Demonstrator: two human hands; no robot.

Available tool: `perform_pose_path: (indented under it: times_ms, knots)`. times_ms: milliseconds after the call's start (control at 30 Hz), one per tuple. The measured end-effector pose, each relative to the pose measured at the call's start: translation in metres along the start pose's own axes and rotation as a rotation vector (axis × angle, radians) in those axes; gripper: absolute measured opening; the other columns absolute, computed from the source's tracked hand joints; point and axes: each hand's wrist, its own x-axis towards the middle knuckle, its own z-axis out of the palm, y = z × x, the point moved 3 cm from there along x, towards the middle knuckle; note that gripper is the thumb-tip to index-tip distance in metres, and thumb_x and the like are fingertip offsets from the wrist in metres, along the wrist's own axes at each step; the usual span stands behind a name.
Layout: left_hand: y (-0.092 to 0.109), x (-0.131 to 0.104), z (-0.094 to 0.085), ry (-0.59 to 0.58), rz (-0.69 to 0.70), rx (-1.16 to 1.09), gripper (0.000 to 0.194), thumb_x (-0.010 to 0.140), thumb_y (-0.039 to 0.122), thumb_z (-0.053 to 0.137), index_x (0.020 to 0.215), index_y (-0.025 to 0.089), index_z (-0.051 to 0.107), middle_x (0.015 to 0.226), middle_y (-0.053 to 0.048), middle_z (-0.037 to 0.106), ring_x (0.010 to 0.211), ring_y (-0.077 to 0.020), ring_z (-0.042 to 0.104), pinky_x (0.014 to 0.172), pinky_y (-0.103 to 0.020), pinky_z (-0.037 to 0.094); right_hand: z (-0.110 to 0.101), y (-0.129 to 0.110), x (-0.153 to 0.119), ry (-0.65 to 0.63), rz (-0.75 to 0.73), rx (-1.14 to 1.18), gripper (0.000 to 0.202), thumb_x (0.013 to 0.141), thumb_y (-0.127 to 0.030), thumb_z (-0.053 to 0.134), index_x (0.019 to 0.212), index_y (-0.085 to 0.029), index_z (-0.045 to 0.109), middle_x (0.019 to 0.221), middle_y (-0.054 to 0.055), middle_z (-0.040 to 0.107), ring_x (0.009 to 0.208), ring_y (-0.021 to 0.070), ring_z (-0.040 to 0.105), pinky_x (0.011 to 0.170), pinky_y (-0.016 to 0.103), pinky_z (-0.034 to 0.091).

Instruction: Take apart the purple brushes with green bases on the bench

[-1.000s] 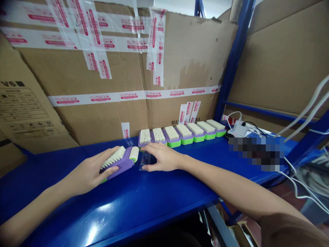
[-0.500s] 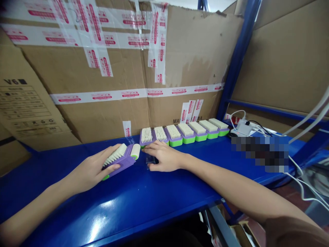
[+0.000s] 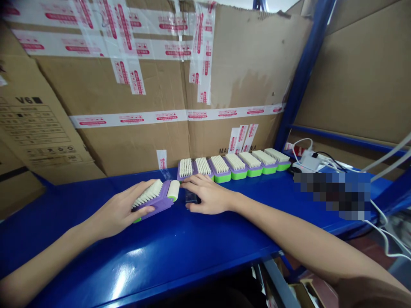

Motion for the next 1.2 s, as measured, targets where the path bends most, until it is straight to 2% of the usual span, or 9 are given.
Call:
perform_pose_path:
  times_ms: [267, 467, 633, 767, 900, 967, 1067, 1200]
  knots:
    - [0.014, 0.003, -0.006, 0.102, 0.143, -0.006, 0.074, 0.101, 0.061, 0.067, 0.161, 0.027, 0.042, 0.146, -0.014, 0.068, 0.128, -0.0335, 0.069, 0.112, -0.052, 0.055, -0.008, -0.012, 0.001, 0.107, -0.073, 0.020, 0.052, 0.099, -0.035, 0.067, 0.147, -0.022, 0.056, 0.145, 0.014, 0.063, 0.136, 0.0335, 0.053, 0.117, 0.059, 0.044]
    - [0.018, 0.003, -0.009, 0.162, 0.180, 0.006, 0.077, 0.099, 0.058, 0.071, 0.161, 0.026, 0.040, 0.147, -0.015, 0.065, 0.131, -0.0331, 0.065, 0.112, -0.052, 0.053, -0.014, -0.018, 0.002, 0.161, -0.096, 0.058, 0.043, 0.105, -0.040, 0.061, 0.143, -0.019, 0.059, 0.137, 0.015, 0.068, 0.129, 0.0318, 0.056, 0.115, 0.056, 0.044]
    - [0.021, 0.002, -0.008, 0.223, 0.248, 0.086, 0.076, 0.100, 0.054, 0.071, 0.161, 0.021, 0.040, 0.145, -0.017, 0.066, 0.130, -0.0334, 0.065, 0.109, -0.051, 0.053, -0.014, -0.023, 0.001, 0.210, 0.018, 0.118, 0.042, 0.109, -0.044, 0.058, 0.144, -0.021, 0.058, 0.132, 0.013, 0.070, 0.124, 0.0313, 0.058, 0.109, 0.054, 0.047]
    - [0.029, 0.002, -0.009, 0.253, 0.305, 0.153, 0.071, 0.100, 0.048, 0.074, 0.158, 0.020, 0.045, 0.140, -0.018, 0.069, 0.125, -0.0335, 0.068, 0.105, -0.050, 0.053, -0.007, -0.027, 0.001, 0.213, 0.141, 0.157, 0.049, 0.106, -0.050, 0.064, 0.144, -0.021, 0.057, 0.125, 0.013, 0.072, 0.115, 0.0305, 0.061, 0.102, 0.051, 0.050]
    - [0.037, 0.002, -0.013, 0.315, 0.326, 0.210, 0.067, 0.098, 0.045, 0.078, 0.154, 0.021, 0.050, 0.136, -0.017, 0.071, 0.118, -0.0336, 0.071, 0.100, -0.051, 0.054, -0.001, -0.030, 0.002, 0.228, 0.209, 0.171, 0.049, 0.101, -0.058, 0.069, 0.131, -0.021, 0.059, 0.117, 0.012, 0.072, 0.107, 0.0302, 0.061, 0.094, 0.049, 0.050]
    - [0.041, 0.001, -0.014, 0.350, 0.331, 0.231, 0.068, 0.097, 0.044, 0.079, 0.154, 0.020, 0.050, 0.135, -0.018, 0.071, 0.117, -0.0344, 0.071, 0.099, -0.052, 0.055, -0.001, -0.031, 0.002, 0.251, 0.217, 0.175, 0.042, 0.101, -0.060, 0.067, 0.114, -0.021, 0.060, 0.105, 0.009, 0.070, 0.098, 0.0276, 0.060, 0.087, 0.045, 0.048]
    - [0.046, 0.000, -0.015, 0.367, 0.310, 0.219, 0.071, 0.096, 0.043, 0.080, 0.154, 0.019, 0.049, 0.134, -0.019, 0.071, 0.118, -0.0349, 0.070, 0.101, -0.053, 0.057, -0.003, -0.034, 0.003, 0.300, 0.192, 0.178, 0.036, 0.106, -0.056, 0.060, 0.094, -0.023, 0.052, 0.089, 0.003, 0.061, 0.085, 0.0224, 0.056, 0.080, 0.040, 0.046]
    - [0.054, -0.001, -0.012, 0.370, 0.277, 0.192, 0.071, 0.094, 0.043, 0.082, 0.153, 0.019, 0.049, 0.133, -0.019, 0.069, 0.117, -0.0340, 0.071, 0.100, -0.052, 0.060, -0.006, -0.039, 0.002, 0.365, 0.160, 0.202, 0.028, 0.108, -0.048, 0.057, 0.096, -0.023, 0.051, 0.091, 0.002, 0.059, 0.083, 0.0205, 0.056, 0.075, 0.037, 0.045]
